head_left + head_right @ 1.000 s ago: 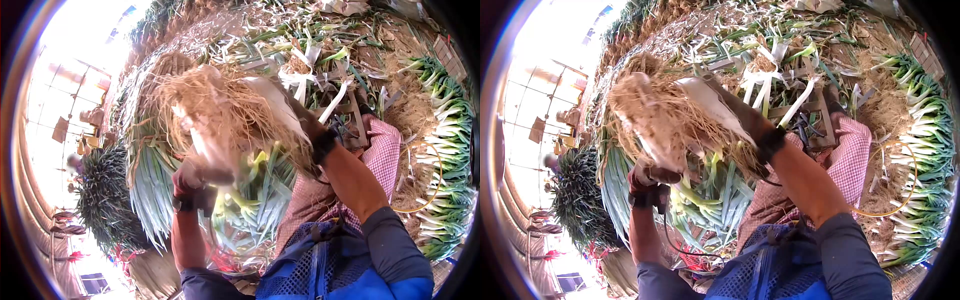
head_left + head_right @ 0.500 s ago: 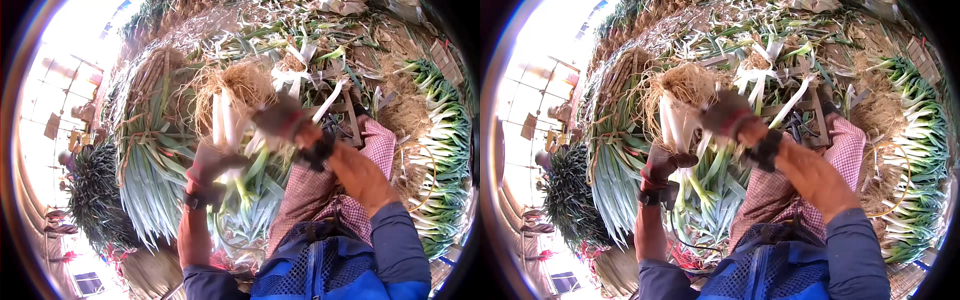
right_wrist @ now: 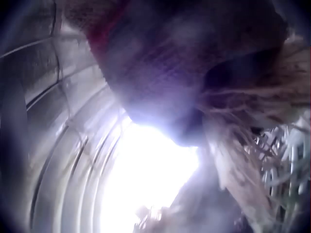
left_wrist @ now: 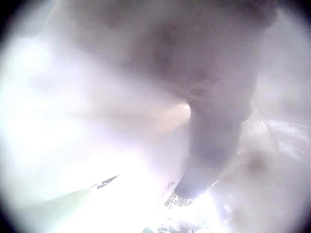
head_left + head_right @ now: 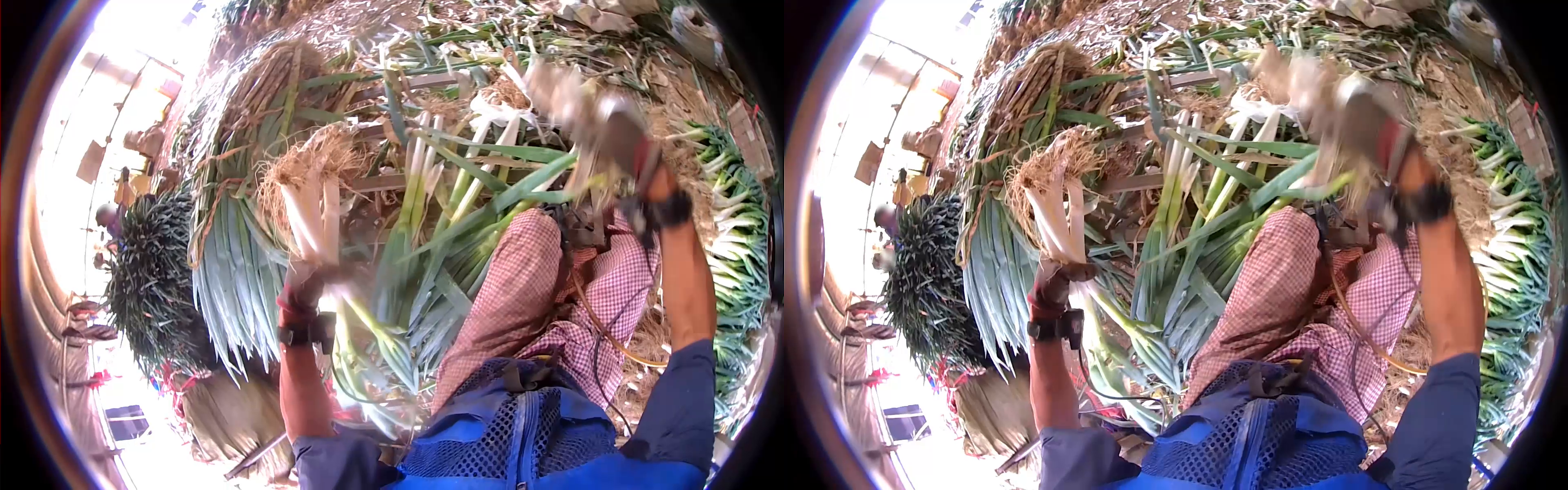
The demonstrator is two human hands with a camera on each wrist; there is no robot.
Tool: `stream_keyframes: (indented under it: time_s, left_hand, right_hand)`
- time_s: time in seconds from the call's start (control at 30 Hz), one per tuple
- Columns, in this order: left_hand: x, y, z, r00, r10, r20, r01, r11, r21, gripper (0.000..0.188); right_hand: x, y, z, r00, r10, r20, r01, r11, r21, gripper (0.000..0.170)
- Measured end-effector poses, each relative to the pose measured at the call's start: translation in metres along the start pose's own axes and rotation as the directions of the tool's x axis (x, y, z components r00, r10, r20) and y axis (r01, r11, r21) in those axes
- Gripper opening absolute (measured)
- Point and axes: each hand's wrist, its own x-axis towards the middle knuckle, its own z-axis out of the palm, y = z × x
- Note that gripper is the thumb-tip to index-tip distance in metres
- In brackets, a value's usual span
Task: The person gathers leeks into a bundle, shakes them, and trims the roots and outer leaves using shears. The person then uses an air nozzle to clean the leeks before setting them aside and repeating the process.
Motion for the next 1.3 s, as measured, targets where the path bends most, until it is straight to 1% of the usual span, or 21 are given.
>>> stream_keyframes:
  time_s: [0.13, 0.2, 0.23, 0.27, 0.3, 0.33, 0.4, 0.5, 0.53, 0.57, 0.63, 0.7, 0.77, 0.83, 0.9, 0.93, 1.03, 1.13, 1.2, 1.27, 1.3]
  left_hand:
    - [0.013, -0.021, -0.006, 0.998, 0.033, 0.045, -0.033, 0.999, 0.018, 0.026]
    - [0.016, -0.028, 0.002, 0.988, 0.138, 0.072, -0.142, 0.989, 0.051, 0.025]
    - [0.017, -0.029, 0.007, 0.978, 0.189, 0.088, -0.195, 0.978, 0.069, 0.025]
    - [0.018, -0.030, 0.013, 0.966, 0.239, 0.103, -0.248, 0.965, 0.085, 0.024]
    - [0.015, -0.030, 0.019, 0.950, 0.281, 0.138, -0.294, 0.952, 0.083, 0.024]
    - [0.017, -0.035, 0.023, 0.925, 0.335, 0.177, -0.352, 0.933, 0.078, 0.028]
    - [0.022, -0.048, 0.028, 0.892, 0.387, 0.234, -0.406, 0.913, 0.038, 0.038]
    - [0.018, -0.031, 0.043, 0.901, 0.340, 0.270, -0.344, 0.938, -0.036, 0.049]
    - [0.012, -0.013, 0.056, 0.929, 0.270, 0.254, -0.251, 0.962, -0.106, 0.051]
    - [0.011, -0.005, 0.067, 0.939, 0.234, 0.252, -0.203, 0.969, -0.142, 0.052]
    - [0.009, 0.005, 0.088, 0.944, 0.180, 0.276, -0.118, 0.967, -0.227, 0.047]
    - [0.015, 0.009, 0.101, 0.954, 0.092, 0.287, -0.060, 0.991, -0.118, 0.044]
    - [0.018, 0.014, 0.116, 0.928, 0.242, 0.284, -0.245, 0.969, -0.025, 0.059]
    - [0.020, 0.008, 0.119, 0.901, 0.339, 0.270, -0.361, 0.932, 0.032, 0.065]
    - [0.018, 0.001, 0.107, 0.923, 0.077, 0.376, -0.132, 0.984, 0.123, 0.071]
    - [0.017, 0.007, 0.110, 0.922, 0.081, 0.378, -0.135, 0.984, 0.119, 0.071]
    - [0.013, 0.021, 0.119, 0.956, 0.010, 0.294, -0.051, 0.990, 0.133, 0.066]
    - [0.021, 0.009, 0.131, 0.948, 0.025, 0.316, -0.088, 0.978, 0.188, 0.073]
    - [0.027, 0.003, 0.141, 0.938, 0.040, 0.344, -0.129, 0.962, 0.240, 0.078]
    - [0.025, -0.003, 0.147, 0.908, 0.199, 0.368, -0.296, 0.928, 0.227, 0.048]
    - [0.025, -0.007, 0.146, 0.894, 0.232, 0.383, -0.336, 0.913, 0.232, 0.040]
  right_hand:
    - [-0.081, -0.056, 0.067, 0.756, -0.354, 0.551, 0.466, 0.882, -0.073, 0.036]
    - [-0.086, -0.082, 0.071, 0.146, -0.126, 0.981, 0.375, 0.925, 0.063, 0.025]
    - [-0.067, -0.080, 0.049, 0.263, -0.031, 0.964, 0.409, 0.909, -0.083, 0.026]
    - [-0.032, -0.064, 0.023, 0.635, -0.020, 0.772, 0.397, 0.866, -0.303, 0.027]
    - [0.008, -0.045, -0.007, 0.891, -0.020, 0.454, 0.258, 0.844, -0.470, 0.027]
    - [0.061, -0.026, -0.039, 0.998, -0.001, 0.060, 0.037, 0.802, -0.596, 0.028]
    - [0.146, -0.017, -0.106, 0.844, -0.029, -0.535, -0.368, 0.695, -0.618, 0.030]
    - [0.089, -0.073, -0.070, 0.969, -0.068, -0.237, -0.014, 0.945, -0.326, 0.041]
    - [0.075, -0.047, -0.018, 0.839, -0.481, -0.255, 0.407, 0.865, -0.293, 0.043]
    - [0.046, -0.089, 0.011, 0.969, -0.145, 0.199, 0.166, 0.981, -0.098, 0.046]
    - [0.003, -0.105, 0.069, 0.876, -0.071, 0.477, 0.150, 0.980, -0.131, 0.064]
    - [-0.018, -0.128, 0.107, 0.820, 0.062, 0.568, 0.114, 0.957, -0.269, 0.054]
    - [-0.015, -0.110, 0.123, 0.751, 0.085, 0.655, 0.146, 0.946, -0.290, 0.052]
    - [0.002, -0.056, 0.131, 0.968, 0.045, 0.248, 0.038, 0.947, -0.320, 0.047]
    - [0.048, 0.025, 0.100, 0.991, -0.118, -0.066, 0.066, 0.846, -0.529, 0.026]
    - [0.049, 0.007, 0.053, 0.960, 0.198, -0.198, -0.257, 0.903, -0.343, 0.023]
    - [0.022, -0.011, 0.016, 0.997, 0.068, -0.038, -0.076, 0.943, -0.325, 0.032]
    - [-0.006, -0.080, 0.022, 0.909, 0.071, 0.410, -0.048, 0.997, -0.068, 0.066]
    - [-0.013, -0.085, 0.054, 0.930, -0.182, 0.320, 0.235, 0.962, -0.135, 0.049]
    - [-0.002, -0.082, 0.078, 0.853, -0.226, 0.470, 0.407, 0.853, -0.327, 0.031]
    - [-0.008, -0.058, 0.101, 0.826, -0.543, 0.152, 0.558, 0.748, -0.359, 0.004]
